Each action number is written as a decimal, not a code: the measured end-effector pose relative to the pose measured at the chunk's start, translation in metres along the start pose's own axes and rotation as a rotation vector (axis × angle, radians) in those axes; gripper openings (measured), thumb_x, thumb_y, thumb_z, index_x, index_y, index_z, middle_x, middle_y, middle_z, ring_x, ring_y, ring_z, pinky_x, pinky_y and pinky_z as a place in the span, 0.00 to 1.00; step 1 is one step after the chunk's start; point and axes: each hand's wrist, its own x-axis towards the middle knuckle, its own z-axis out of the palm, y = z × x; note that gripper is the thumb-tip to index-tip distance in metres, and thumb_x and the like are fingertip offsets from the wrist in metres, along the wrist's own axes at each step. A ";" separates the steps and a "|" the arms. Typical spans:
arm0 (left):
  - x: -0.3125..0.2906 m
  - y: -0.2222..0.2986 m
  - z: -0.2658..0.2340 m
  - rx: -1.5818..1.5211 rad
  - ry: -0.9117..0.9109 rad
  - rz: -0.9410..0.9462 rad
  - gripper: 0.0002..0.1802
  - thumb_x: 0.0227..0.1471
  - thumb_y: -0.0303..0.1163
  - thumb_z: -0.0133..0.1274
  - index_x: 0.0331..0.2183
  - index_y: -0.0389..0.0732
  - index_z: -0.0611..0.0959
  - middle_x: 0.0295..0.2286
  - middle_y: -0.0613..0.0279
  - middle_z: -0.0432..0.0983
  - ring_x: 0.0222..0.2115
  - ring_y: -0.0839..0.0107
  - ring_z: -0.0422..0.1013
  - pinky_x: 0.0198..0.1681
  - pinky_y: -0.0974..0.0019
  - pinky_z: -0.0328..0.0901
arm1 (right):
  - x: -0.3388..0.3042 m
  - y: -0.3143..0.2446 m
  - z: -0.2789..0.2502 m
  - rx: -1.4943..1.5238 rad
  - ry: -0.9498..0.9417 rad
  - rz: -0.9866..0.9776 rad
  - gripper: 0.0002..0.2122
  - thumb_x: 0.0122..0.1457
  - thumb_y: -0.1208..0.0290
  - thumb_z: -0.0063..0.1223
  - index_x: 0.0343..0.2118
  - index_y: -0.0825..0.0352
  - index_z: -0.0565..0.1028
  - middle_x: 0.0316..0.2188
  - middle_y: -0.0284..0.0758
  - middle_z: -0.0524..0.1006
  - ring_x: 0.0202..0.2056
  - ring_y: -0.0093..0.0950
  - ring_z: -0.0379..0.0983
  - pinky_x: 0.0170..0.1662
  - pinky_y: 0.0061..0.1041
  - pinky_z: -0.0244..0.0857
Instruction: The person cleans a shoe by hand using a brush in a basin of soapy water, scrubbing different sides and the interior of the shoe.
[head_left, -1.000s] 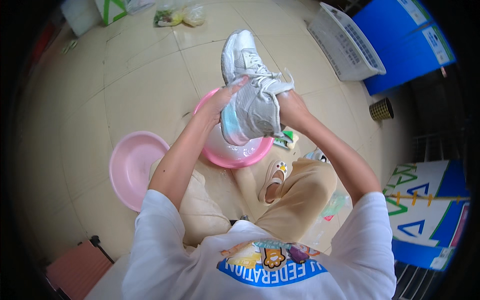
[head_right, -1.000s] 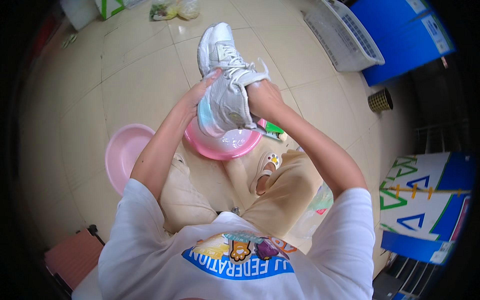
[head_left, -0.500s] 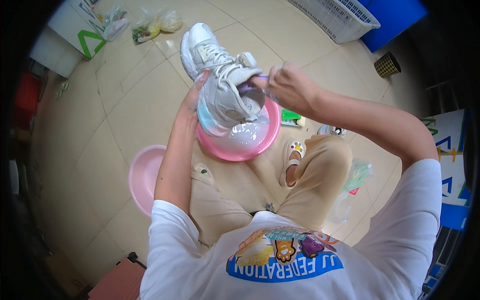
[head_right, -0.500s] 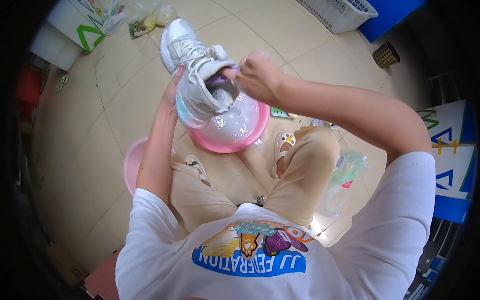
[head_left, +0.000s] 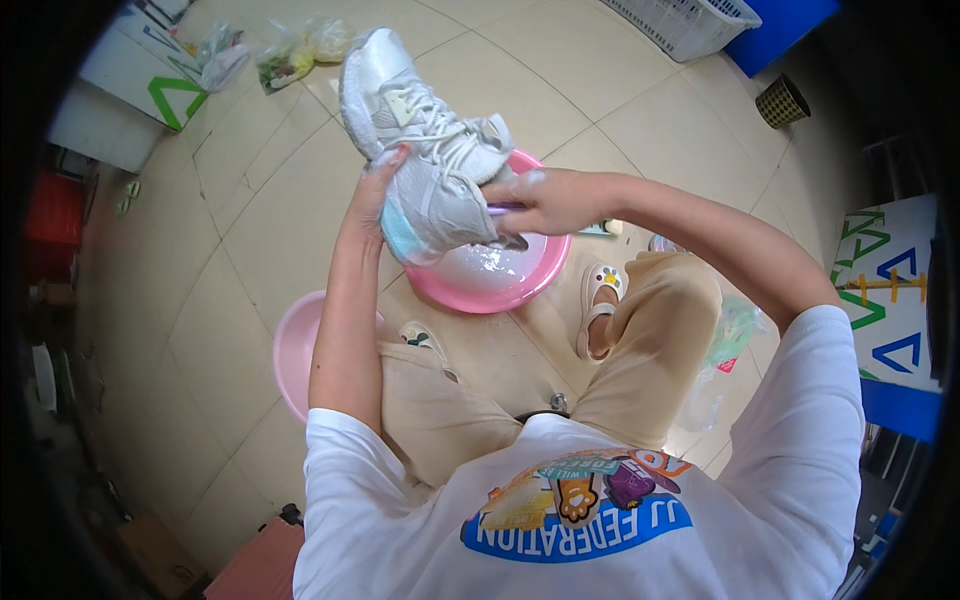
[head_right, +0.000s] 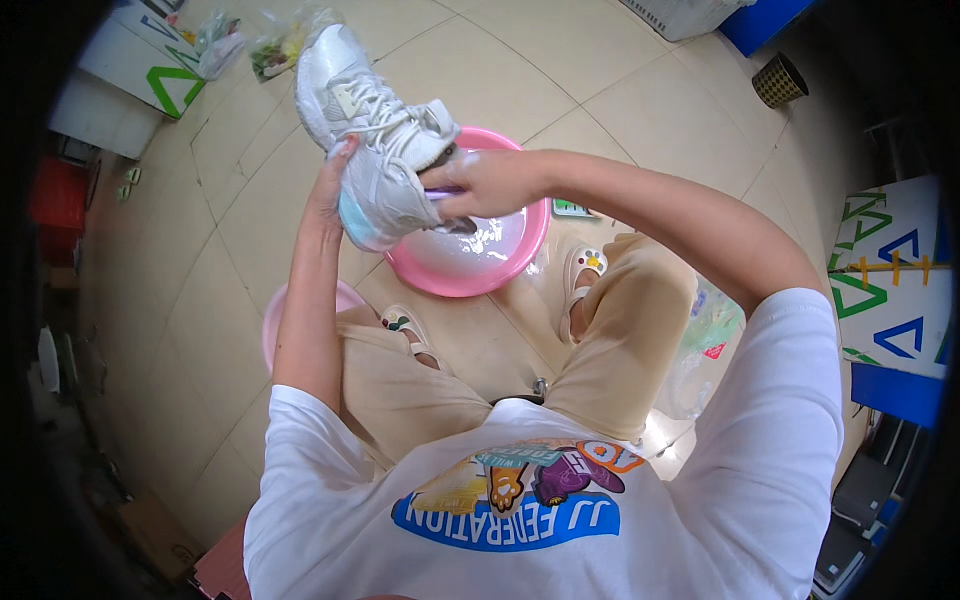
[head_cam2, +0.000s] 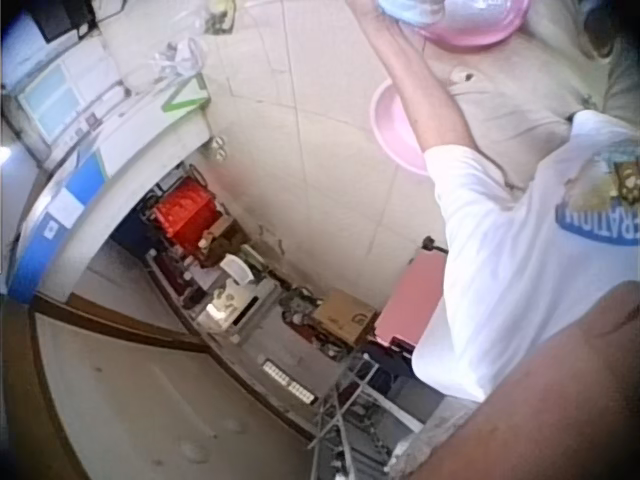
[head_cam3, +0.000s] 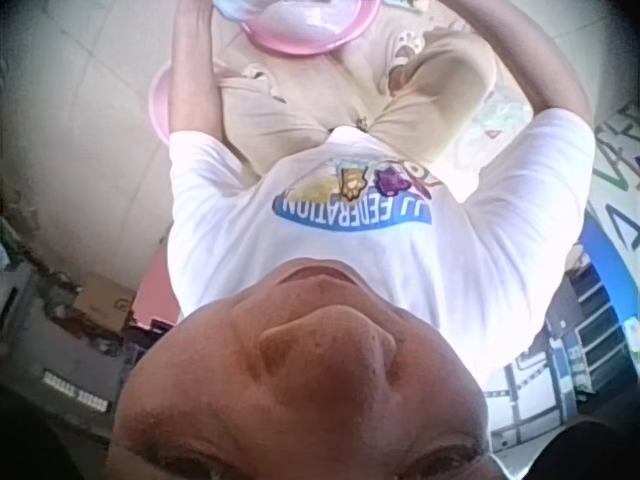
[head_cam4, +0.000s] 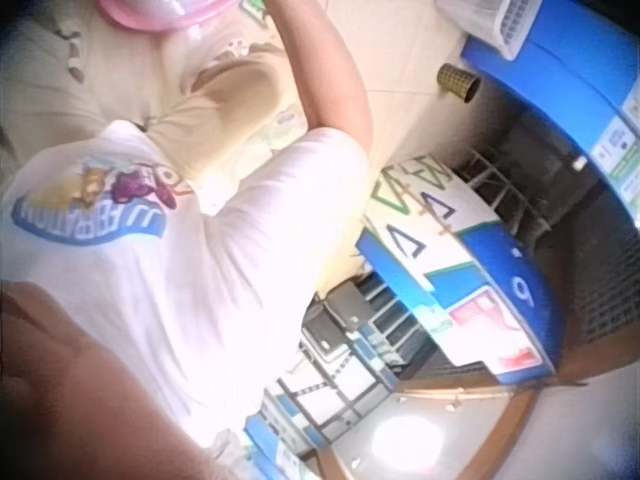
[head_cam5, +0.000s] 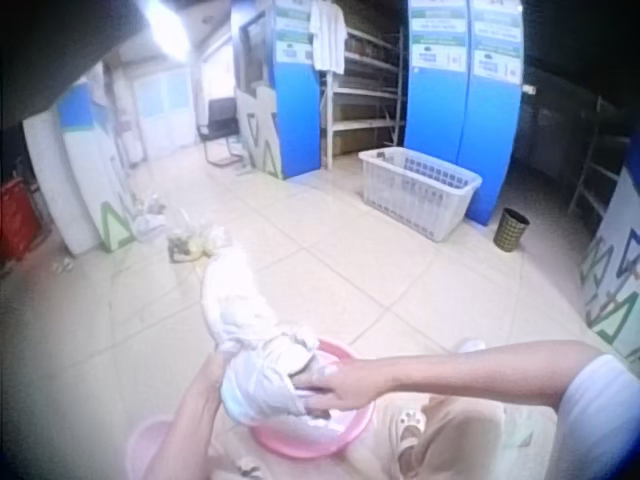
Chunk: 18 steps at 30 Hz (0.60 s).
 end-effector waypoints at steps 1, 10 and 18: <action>-0.003 0.000 0.007 -0.145 -0.033 -0.008 0.29 0.53 0.42 0.58 0.52 0.36 0.73 0.46 0.56 0.74 0.46 0.63 0.72 0.52 0.60 0.66 | 0.008 0.012 0.002 0.102 0.015 -0.046 0.21 0.62 0.65 0.42 0.58 0.64 0.67 0.32 0.35 0.77 0.34 0.25 0.71 0.41 0.27 0.67; -0.010 0.002 0.021 -0.254 -0.024 -0.124 0.31 0.56 0.43 0.55 0.55 0.36 0.68 0.50 0.53 0.71 0.50 0.60 0.70 0.55 0.57 0.65 | 0.012 0.021 -0.013 -1.336 0.343 -0.019 0.13 0.56 0.72 0.46 0.45 0.53 0.72 0.33 0.45 0.74 0.26 0.37 0.78 0.26 0.32 0.72; -0.012 0.005 0.030 -0.261 -0.121 -0.030 0.32 0.56 0.43 0.54 0.56 0.34 0.67 0.50 0.50 0.71 0.48 0.59 0.71 0.54 0.57 0.65 | -0.019 0.011 -0.009 -0.962 0.187 0.052 0.21 0.61 0.68 0.45 0.57 0.46 0.64 0.33 0.43 0.75 0.27 0.39 0.76 0.30 0.38 0.71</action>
